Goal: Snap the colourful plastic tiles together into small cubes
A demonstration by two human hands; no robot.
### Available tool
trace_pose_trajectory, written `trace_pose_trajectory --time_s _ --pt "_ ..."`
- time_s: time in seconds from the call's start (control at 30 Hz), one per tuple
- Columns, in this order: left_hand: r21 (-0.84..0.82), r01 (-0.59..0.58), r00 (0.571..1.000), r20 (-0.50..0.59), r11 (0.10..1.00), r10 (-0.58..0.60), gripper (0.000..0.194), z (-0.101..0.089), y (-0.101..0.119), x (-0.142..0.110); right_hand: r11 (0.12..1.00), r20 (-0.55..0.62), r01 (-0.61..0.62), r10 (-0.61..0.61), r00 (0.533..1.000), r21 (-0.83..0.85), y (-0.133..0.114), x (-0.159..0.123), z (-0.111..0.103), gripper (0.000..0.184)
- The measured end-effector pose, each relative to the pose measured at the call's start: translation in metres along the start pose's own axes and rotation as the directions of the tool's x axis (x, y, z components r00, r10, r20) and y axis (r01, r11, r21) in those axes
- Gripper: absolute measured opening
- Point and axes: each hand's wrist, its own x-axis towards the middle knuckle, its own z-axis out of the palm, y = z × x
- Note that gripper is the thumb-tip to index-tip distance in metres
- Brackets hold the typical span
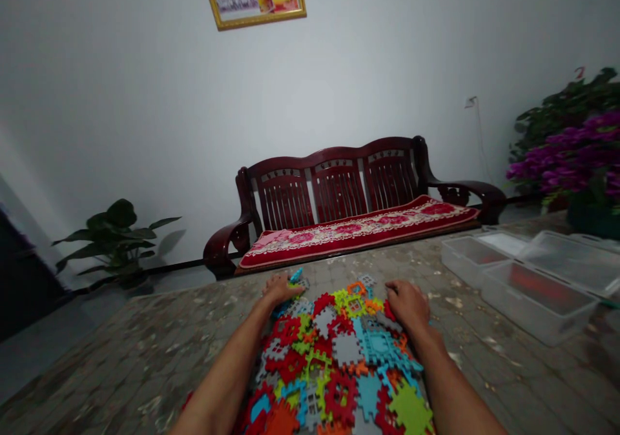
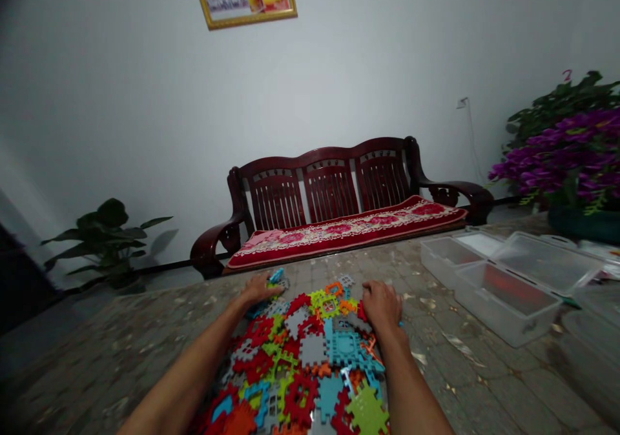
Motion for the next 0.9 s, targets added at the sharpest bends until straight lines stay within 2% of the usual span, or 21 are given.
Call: trace_pose_trajectory --time_s 0.1,0.33,0.5,0.57,0.7,0.83,0.9 --pt "-0.024 -0.017 0.999 0.037 1.000 0.018 0.035 0.008 0.007 0.000 1.000 -0.021 0.011 -0.011 1.000 -0.003 -0.003 -0.001 0.002 0.043" --pt "-0.199 -0.132 0.977 0.141 0.971 0.162 0.022 0.017 0.027 -0.013 1.000 -0.011 0.028 -0.028 1.000 0.001 -0.004 -0.002 0.002 0.043" --pt "-0.309 -0.156 0.964 0.158 0.938 0.212 0.015 0.011 0.037 -0.025 0.999 -0.018 0.031 -0.030 0.999 0.030 -0.004 -0.002 0.002 0.044" --pt "-0.332 -0.161 0.960 0.166 0.929 0.225 0.021 0.006 0.039 -0.026 0.999 -0.017 0.022 -0.021 1.000 0.035 -0.003 -0.001 0.003 0.044" --pt "-0.299 -0.162 0.966 0.145 0.940 0.212 0.043 0.003 0.044 -0.020 0.999 -0.025 0.015 -0.014 1.000 0.028 -0.002 0.000 0.005 0.042" --pt "-0.171 -0.193 0.975 0.077 0.966 0.209 0.031 0.011 0.051 -0.005 0.999 -0.030 0.022 -0.021 0.999 0.031 -0.002 0.001 0.006 0.042" --pt "-0.101 -0.221 0.971 0.073 0.970 0.229 0.034 0.016 0.053 0.003 0.999 -0.029 0.020 -0.019 0.999 0.035 -0.002 0.001 0.006 0.042"
